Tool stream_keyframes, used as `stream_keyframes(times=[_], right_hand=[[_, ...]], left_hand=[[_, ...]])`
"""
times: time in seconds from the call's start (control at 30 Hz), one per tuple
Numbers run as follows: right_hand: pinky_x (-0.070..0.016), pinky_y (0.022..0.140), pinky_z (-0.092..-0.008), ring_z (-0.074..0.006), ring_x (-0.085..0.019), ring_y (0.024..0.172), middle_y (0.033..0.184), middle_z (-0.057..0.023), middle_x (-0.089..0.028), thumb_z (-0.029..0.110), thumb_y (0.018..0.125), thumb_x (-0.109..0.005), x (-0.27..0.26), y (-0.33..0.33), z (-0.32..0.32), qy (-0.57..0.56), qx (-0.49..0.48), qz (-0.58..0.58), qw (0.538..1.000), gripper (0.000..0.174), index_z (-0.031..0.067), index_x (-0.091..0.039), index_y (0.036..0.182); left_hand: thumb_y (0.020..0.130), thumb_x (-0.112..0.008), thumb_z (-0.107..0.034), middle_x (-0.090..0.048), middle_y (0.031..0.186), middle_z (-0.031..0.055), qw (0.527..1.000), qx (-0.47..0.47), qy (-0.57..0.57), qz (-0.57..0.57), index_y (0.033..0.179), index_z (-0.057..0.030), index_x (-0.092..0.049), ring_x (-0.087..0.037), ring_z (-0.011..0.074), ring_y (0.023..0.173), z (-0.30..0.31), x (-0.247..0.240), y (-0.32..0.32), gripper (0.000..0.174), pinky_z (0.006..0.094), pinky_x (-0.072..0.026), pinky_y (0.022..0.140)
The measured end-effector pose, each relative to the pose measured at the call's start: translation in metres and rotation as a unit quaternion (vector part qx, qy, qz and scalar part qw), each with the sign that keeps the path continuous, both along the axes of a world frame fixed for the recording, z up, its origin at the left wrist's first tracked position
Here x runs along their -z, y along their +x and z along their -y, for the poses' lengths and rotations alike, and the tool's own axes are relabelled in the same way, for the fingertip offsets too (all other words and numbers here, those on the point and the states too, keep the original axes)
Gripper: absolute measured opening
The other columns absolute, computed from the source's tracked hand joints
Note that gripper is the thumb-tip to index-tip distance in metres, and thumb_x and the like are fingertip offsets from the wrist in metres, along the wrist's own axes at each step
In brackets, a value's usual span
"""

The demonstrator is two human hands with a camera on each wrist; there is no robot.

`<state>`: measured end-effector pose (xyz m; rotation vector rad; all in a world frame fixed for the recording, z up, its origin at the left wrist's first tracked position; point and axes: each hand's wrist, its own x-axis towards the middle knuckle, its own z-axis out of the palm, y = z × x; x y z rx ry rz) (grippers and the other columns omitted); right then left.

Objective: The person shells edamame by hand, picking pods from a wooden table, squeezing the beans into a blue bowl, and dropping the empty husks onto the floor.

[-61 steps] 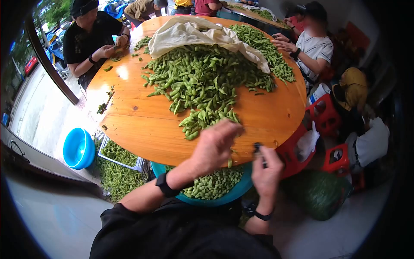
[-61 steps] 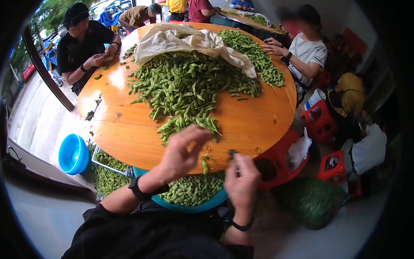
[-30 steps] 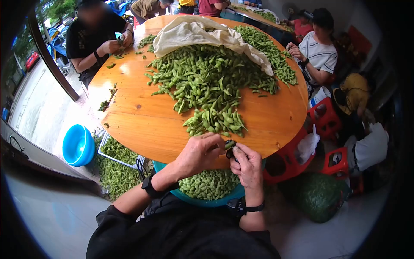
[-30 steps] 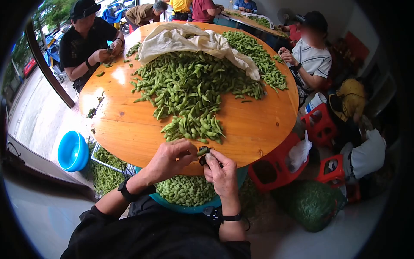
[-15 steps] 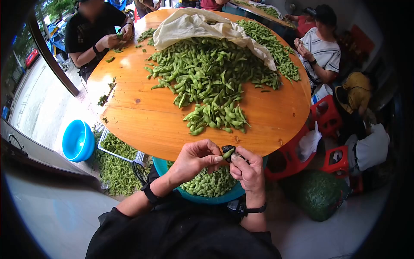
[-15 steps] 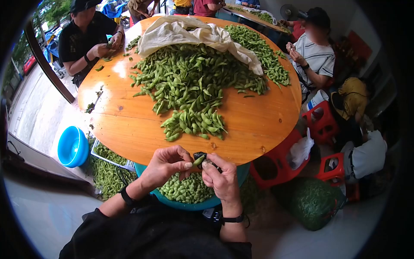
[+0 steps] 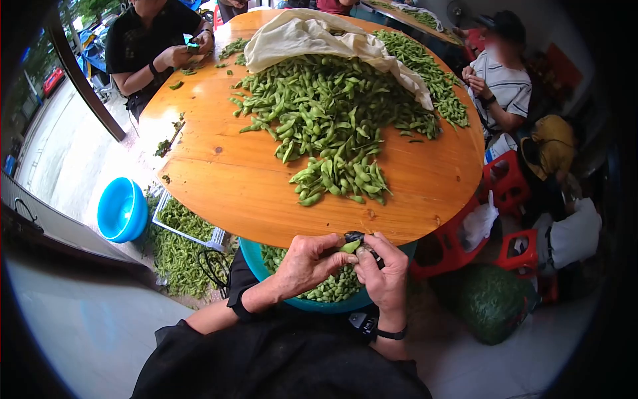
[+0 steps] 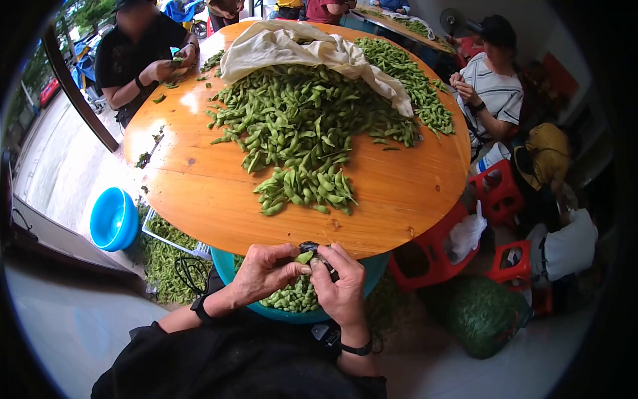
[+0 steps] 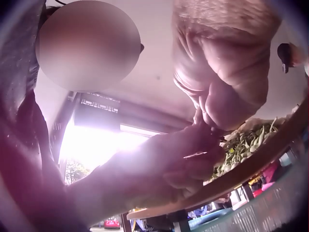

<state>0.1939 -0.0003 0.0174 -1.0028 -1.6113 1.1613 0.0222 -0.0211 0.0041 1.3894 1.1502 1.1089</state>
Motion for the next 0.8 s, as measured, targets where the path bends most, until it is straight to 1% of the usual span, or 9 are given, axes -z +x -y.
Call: stream_keyframes(times=[0.13, 0.2, 0.27, 0.3, 0.37, 0.47, 0.53, 0.63, 0.8], right_hand=[[-0.0401, 0.047, -0.0221, -0.0071, -0.052, 0.057, 0.085, -0.004, -0.055, -0.003, 0.092, -0.055, 0.008, 0.005, -0.006, -0.16, -0.04, -0.179, 0.97, 0.015, -0.0103, -0.061, 0.103], [-0.0407, 0.048, -0.0235, -0.0067, -0.052, 0.056, 0.085, -0.0038, -0.054, -0.002, 0.091, -0.058, 0.008, 0.005, -0.005, -0.167, -0.048, -0.173, 0.969, 0.017, -0.0101, -0.061, 0.105], [-0.0432, 0.05, -0.0287, -0.0142, -0.055, 0.057, 0.084, -0.0075, -0.055, -0.002, 0.087, -0.06, 0.011, 0.004, -0.004, -0.031, -0.004, -0.001, 1.0, 0.02, -0.0084, -0.061, 0.106], [-0.0432, 0.05, -0.0287, -0.0142, -0.055, 0.057, 0.084, -0.0075, -0.055, -0.002, 0.087, -0.06, 0.009, 0.001, -0.003, -0.031, -0.005, -0.001, 1.0, 0.02, -0.0084, -0.061, 0.106], [-0.046, 0.055, -0.0337, -0.0252, -0.059, 0.063, 0.083, -0.0128, -0.055, -0.004, 0.084, -0.06, 0.002, -0.009, 0.0, 0.248, 0.066, 0.184, 0.949, 0.02, -0.0068, -0.062, 0.103], [-0.0475, 0.058, -0.0367, -0.0323, -0.059, 0.069, 0.082, -0.0163, -0.055, -0.005, 0.082, -0.058, -0.004, -0.017, 0.009, 0.234, 0.107, 0.185, 0.949, 0.018, -0.0063, -0.062, 0.099], [-0.0479, 0.059, -0.0369, -0.0309, -0.06, 0.069, 0.081, -0.0156, -0.055, -0.005, 0.082, -0.059, -0.004, -0.016, 0.007, 0.235, 0.108, 0.179, 0.949, 0.018, -0.0061, -0.063, 0.1], [-0.0484, 0.059, -0.0376, -0.0311, -0.06, 0.068, 0.082, -0.015, -0.055, -0.005, 0.081, -0.06, 0.004, -0.004, 0.0, 0.104, 0.047, 0.115, 0.987, 0.022, -0.0048, -0.064, 0.102], [-0.0476, 0.058, -0.0354, -0.0313, -0.059, 0.068, 0.082, -0.0155, -0.054, -0.006, 0.081, -0.06, -0.009, -0.013, 0.009, 0.236, 0.061, 0.192, 0.951, 0.02, -0.0058, -0.063, 0.101]], left_hand=[[0.098, -0.058, -0.03, -0.055, 0.052, 0.0035, 0.999, 0.019, -0.044, -0.013, 0.079, 0.0004, -0.063, -0.053, 0.0086, 0.047, -0.006, -0.01, -0.002, 0.036, 0.0273, -0.0434, 0.047], [0.102, -0.051, -0.03, -0.059, 0.055, 0.0028, 0.999, 0.03, -0.023, -0.024, 0.083, -0.0008, -0.066, -0.054, 0.0078, 0.047, -0.007, -0.008, -0.005, 0.038, 0.0244, -0.0424, 0.045], [0.103, -0.048, -0.029, -0.061, 0.06, 0.0038, 0.986, 0.094, -0.126, 0.048, 0.089, -0.0014, -0.064, -0.055, 0.0081, 0.051, -0.01, -0.011, -0.01, 0.035, 0.024, -0.0434, 0.048], [0.103, -0.048, -0.029, -0.061, 0.06, 0.0038, 0.987, 0.094, -0.126, 0.047, 0.089, -0.0014, -0.064, -0.055, 0.0081, 0.051, -0.011, -0.012, -0.01, 0.035, 0.024, -0.0434, 0.048], [0.105, -0.045, -0.029, -0.055, 0.068, 0.0005, 0.966, 0.142, -0.183, 0.111, 0.101, -0.0026, -0.057, -0.05, 0.0065, 0.058, -0.013, -0.013, -0.011, 0.029, 0.0219, -0.0432, 0.055], [0.105, -0.044, -0.03, -0.045, 0.074, -0.0032, 0.956, 0.121, -0.187, 0.193, 0.107, -0.0042, -0.05, -0.042, 0.0055, 0.065, -0.006, -0.007, -0.003, 0.026, 0.021, -0.0398, 0.059], [0.105, -0.043, -0.03, -0.038, 0.076, -0.0049, 0.966, 0.113, -0.166, 0.164, 0.108, -0.0053, -0.048, -0.037, 0.0053, 0.067, -0.003, 0.002, 0.0, 0.025, 0.0211, -0.0363, 0.059], [0.105, -0.043, -0.028, -0.04, 0.076, -0.0051, 0.981, 0.089, -0.124, 0.12, 0.108, -0.0056, -0.049, -0.039, 0.0047, 0.067, -0.002, 0.005, 0.0, 0.023, 0.0213, -0.0346, 0.057], [0.104, -0.042, -0.022, -0.038, 0.073, -0.0054, 0.967, 0.112, -0.176, 0.145, 0.116, -0.0055, -0.049, -0.037, 0.0046, 0.064, -0.004, -0.007, 0.0, 0.022, 0.021, -0.0331, 0.056]])
